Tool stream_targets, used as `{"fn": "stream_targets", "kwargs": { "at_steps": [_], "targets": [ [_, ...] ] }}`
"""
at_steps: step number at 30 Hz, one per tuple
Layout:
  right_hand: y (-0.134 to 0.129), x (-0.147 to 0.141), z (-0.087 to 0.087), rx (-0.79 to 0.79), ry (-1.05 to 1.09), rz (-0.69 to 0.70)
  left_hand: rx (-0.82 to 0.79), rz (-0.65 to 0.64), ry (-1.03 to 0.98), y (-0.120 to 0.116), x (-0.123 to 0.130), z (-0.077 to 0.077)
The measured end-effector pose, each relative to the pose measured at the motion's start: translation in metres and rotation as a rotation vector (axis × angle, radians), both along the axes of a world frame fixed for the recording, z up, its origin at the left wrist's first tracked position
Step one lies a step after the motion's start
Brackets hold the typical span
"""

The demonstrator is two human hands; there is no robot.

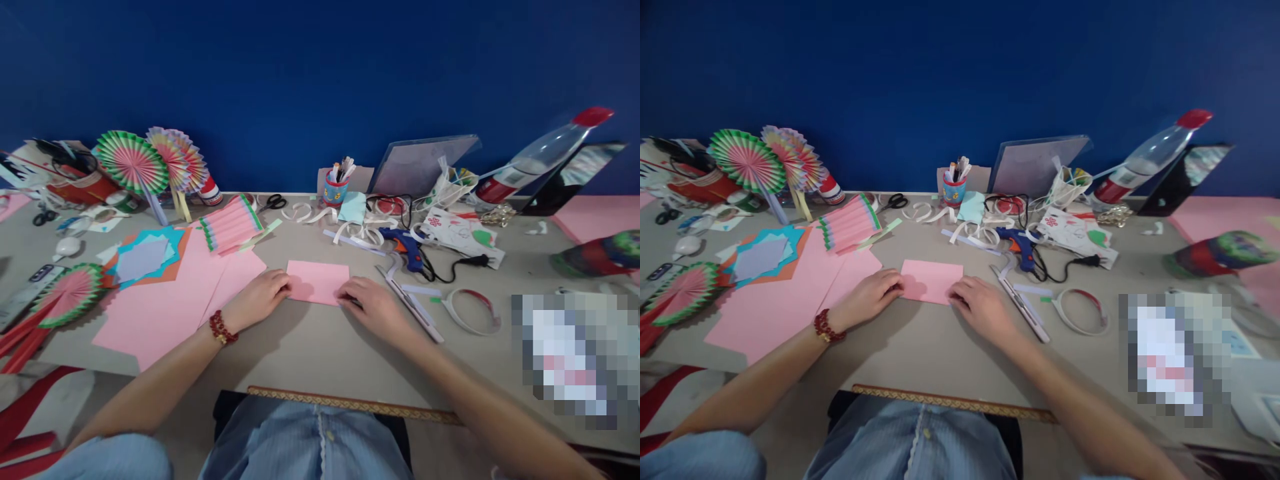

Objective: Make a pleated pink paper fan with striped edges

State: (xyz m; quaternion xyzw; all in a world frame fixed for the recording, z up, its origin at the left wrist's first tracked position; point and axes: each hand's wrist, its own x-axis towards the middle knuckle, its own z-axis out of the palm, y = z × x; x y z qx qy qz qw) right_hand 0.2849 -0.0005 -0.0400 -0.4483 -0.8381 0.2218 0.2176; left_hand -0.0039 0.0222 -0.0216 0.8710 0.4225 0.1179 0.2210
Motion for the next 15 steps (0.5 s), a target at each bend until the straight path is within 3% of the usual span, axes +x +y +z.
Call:
{"fn": "stream_targets", "kwargs": {
  "at_steps": [11,15],
  "targets": [
    [-0.006,-0.002,-0.012,0.211,-0.293,0.132,0.046,0.046,-0.04,0.001,-0.01,-0.016],
    [-0.007,-0.003,-0.008,0.237,-0.322,0.148,0.113,-0.003,-0.038,-0.004,-0.006,-0.008]
  ]
}}
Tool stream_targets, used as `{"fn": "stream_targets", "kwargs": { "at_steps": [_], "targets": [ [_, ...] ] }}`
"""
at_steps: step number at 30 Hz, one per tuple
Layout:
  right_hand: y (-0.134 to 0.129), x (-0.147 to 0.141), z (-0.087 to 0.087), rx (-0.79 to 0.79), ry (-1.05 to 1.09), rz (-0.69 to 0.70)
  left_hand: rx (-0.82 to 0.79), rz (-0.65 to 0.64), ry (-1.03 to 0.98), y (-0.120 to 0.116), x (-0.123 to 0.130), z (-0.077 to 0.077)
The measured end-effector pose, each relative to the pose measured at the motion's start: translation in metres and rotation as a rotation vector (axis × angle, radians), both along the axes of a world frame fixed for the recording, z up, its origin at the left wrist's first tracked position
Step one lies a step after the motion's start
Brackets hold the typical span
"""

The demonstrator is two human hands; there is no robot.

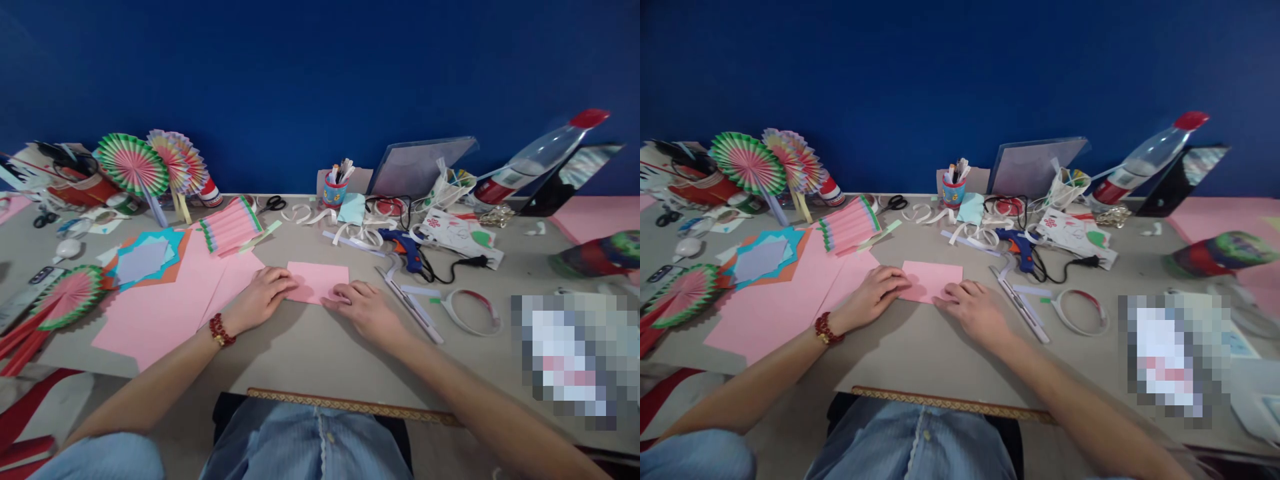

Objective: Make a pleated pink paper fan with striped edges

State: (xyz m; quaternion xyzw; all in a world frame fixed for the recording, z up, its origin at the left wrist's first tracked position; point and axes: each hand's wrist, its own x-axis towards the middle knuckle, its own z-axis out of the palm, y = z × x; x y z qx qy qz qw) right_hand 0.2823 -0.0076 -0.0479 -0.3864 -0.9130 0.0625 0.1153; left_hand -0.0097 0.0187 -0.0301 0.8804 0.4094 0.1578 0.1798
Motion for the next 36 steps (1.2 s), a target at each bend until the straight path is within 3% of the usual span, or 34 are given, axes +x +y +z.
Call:
{"fn": "stream_targets", "kwargs": {
  "at_steps": [5,7,12,18,27,31,36],
  "targets": [
    [-0.002,-0.002,0.003,0.057,-0.049,0.001,0.055,-0.288,0.179,-0.019,0.03,0.008],
    [-0.002,-0.002,0.003,0.083,-0.068,0.004,0.078,-0.33,0.217,-0.027,0.037,0.005],
    [-0.002,0.004,0.001,0.067,-0.068,0.016,0.147,-0.27,0.297,-0.039,0.024,-0.005],
    [-0.019,0.023,-0.002,0.06,-0.036,0.01,0.161,-0.213,0.316,-0.048,0.0,-0.003],
    [-0.031,0.037,-0.014,-0.01,0.063,-0.045,0.147,-0.203,0.314,-0.05,-0.004,-0.003],
    [-0.026,0.04,-0.008,-0.106,0.182,-0.047,0.15,-0.2,0.297,-0.05,-0.006,-0.005],
    [-0.017,0.028,0.014,-0.08,0.377,-0.245,0.148,-0.206,0.295,-0.051,-0.005,-0.006]
  ]
}}
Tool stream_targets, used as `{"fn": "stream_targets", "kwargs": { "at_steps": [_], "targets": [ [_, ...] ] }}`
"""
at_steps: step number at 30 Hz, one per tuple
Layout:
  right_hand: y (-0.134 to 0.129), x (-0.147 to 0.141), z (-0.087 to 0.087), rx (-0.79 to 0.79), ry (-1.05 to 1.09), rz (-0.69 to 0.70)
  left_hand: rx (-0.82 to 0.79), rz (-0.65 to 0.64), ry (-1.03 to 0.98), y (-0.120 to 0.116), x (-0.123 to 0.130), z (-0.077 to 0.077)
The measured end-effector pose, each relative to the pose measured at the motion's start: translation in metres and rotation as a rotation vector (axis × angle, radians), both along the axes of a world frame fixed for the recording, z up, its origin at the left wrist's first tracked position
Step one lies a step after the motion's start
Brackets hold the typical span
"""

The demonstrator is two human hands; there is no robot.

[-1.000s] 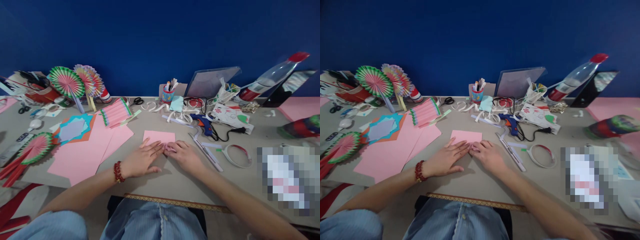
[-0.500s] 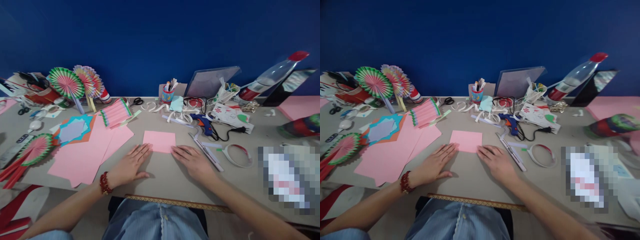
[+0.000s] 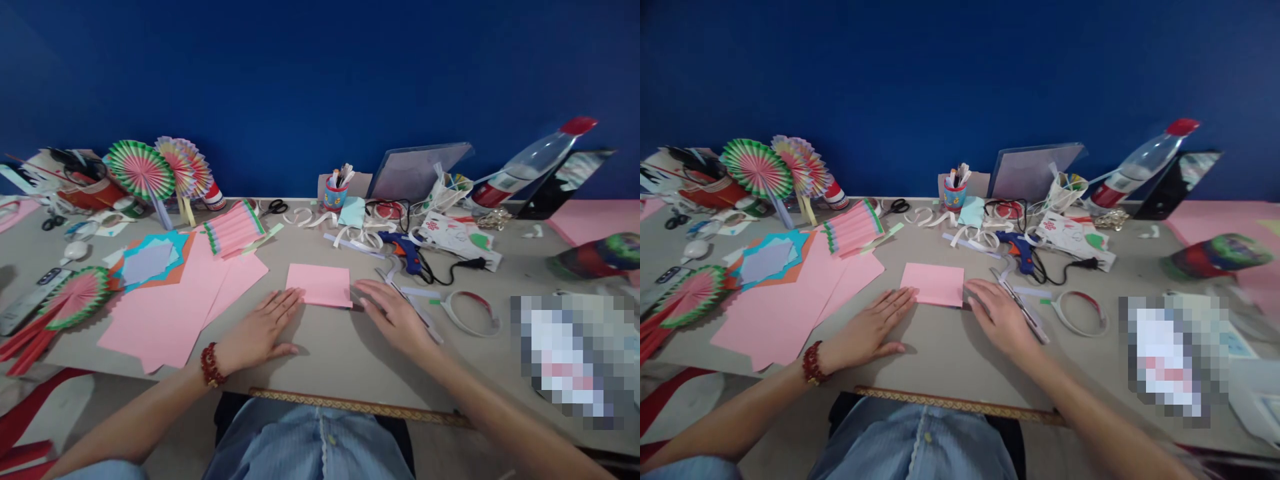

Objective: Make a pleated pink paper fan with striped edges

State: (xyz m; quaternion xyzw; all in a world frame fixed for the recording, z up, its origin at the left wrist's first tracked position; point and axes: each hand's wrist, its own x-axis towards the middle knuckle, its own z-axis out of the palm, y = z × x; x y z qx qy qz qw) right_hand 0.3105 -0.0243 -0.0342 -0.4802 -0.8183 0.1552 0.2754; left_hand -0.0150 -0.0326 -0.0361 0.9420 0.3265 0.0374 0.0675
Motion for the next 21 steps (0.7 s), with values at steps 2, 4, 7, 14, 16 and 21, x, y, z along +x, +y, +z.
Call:
{"fn": "stream_targets", "kwargs": {
  "at_steps": [2,4,7,14,16,21],
  "targets": [
    [0.002,-0.013,0.008,0.059,-0.04,0.036,0.004,0.005,-0.008,0.0,0.001,0.0],
    [0.003,-0.028,0.012,0.093,-0.122,0.101,-0.004,0.014,-0.018,0.001,0.001,0.001],
    [0.007,-0.045,0.009,0.086,-0.301,0.158,-0.055,0.047,-0.073,0.0,0.0,0.004],
    [0.015,-0.045,0.005,-0.194,0.101,0.075,-0.333,0.305,-0.598,-0.02,0.009,0.016],
    [0.012,-0.048,0.01,-0.263,0.237,0.039,-0.5,0.341,-0.633,-0.022,0.019,0.016],
    [-0.003,-0.07,0.02,-0.242,0.273,0.074,-0.642,0.394,-0.871,-0.004,0.051,0.016]
  ]
}}
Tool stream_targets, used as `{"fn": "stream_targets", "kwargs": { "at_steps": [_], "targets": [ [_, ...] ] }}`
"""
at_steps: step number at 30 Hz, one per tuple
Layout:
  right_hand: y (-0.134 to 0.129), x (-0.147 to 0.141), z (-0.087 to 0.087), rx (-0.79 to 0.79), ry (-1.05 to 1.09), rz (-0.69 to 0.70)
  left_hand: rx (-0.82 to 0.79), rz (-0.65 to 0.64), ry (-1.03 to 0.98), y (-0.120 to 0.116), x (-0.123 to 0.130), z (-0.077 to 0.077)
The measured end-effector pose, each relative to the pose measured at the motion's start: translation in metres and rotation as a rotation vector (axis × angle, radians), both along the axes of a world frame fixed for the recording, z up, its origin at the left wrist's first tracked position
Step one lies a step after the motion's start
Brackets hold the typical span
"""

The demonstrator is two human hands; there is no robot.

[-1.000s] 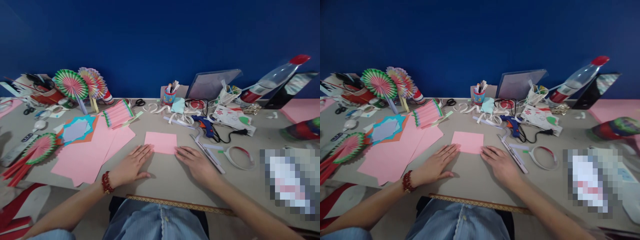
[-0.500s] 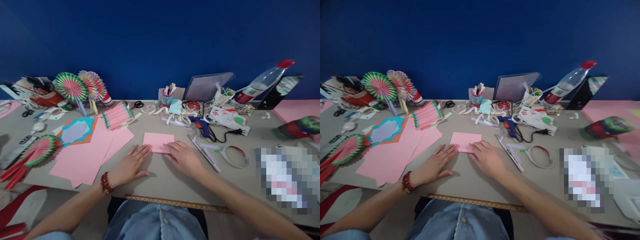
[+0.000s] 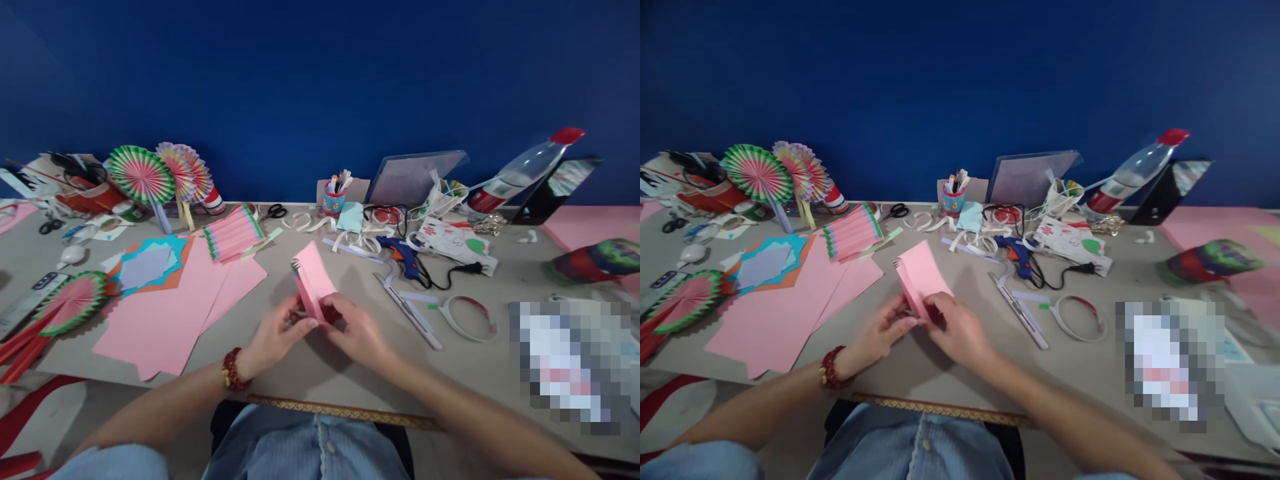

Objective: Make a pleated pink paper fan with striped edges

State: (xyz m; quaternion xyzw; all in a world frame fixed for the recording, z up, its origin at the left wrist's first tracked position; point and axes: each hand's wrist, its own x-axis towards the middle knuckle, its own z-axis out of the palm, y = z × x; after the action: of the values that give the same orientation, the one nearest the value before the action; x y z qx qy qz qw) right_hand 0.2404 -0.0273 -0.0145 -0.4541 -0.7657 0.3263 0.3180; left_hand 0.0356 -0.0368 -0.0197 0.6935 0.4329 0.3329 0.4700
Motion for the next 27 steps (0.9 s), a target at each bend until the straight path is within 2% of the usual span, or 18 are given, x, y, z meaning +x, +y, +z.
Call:
{"fn": "stream_targets", "kwargs": {
  "at_steps": [3,7,10,12,14,16,18,22,27],
  "targets": [
    [-0.003,-0.008,0.001,0.082,-0.089,-0.007,0.115,0.08,0.04,0.014,0.011,0.007],
    [0.0,0.001,0.004,0.183,-0.202,0.023,0.464,0.081,0.207,0.024,0.008,0.021],
    [0.001,0.019,0.01,0.248,-0.166,-0.086,0.726,0.056,0.446,0.031,-0.001,0.029],
    [0.002,0.029,0.016,0.387,-0.134,-0.188,0.862,0.055,0.613,0.034,-0.006,0.032],
    [0.004,0.036,0.021,0.554,-0.182,-0.232,0.945,0.036,0.729,0.036,-0.008,0.031],
    [0.006,0.037,0.024,0.644,-0.32,-0.192,0.972,0.006,0.802,0.036,-0.006,0.029],
    [0.008,0.034,0.022,0.667,-0.446,-0.095,0.966,-0.031,0.855,0.035,-0.002,0.025],
    [0.012,0.032,0.009,0.723,-0.501,0.05,0.958,-0.114,0.897,0.034,-0.003,0.017],
    [0.013,0.043,-0.006,0.623,-0.601,0.135,0.914,-0.188,0.938,0.033,-0.019,0.002]
  ]
}}
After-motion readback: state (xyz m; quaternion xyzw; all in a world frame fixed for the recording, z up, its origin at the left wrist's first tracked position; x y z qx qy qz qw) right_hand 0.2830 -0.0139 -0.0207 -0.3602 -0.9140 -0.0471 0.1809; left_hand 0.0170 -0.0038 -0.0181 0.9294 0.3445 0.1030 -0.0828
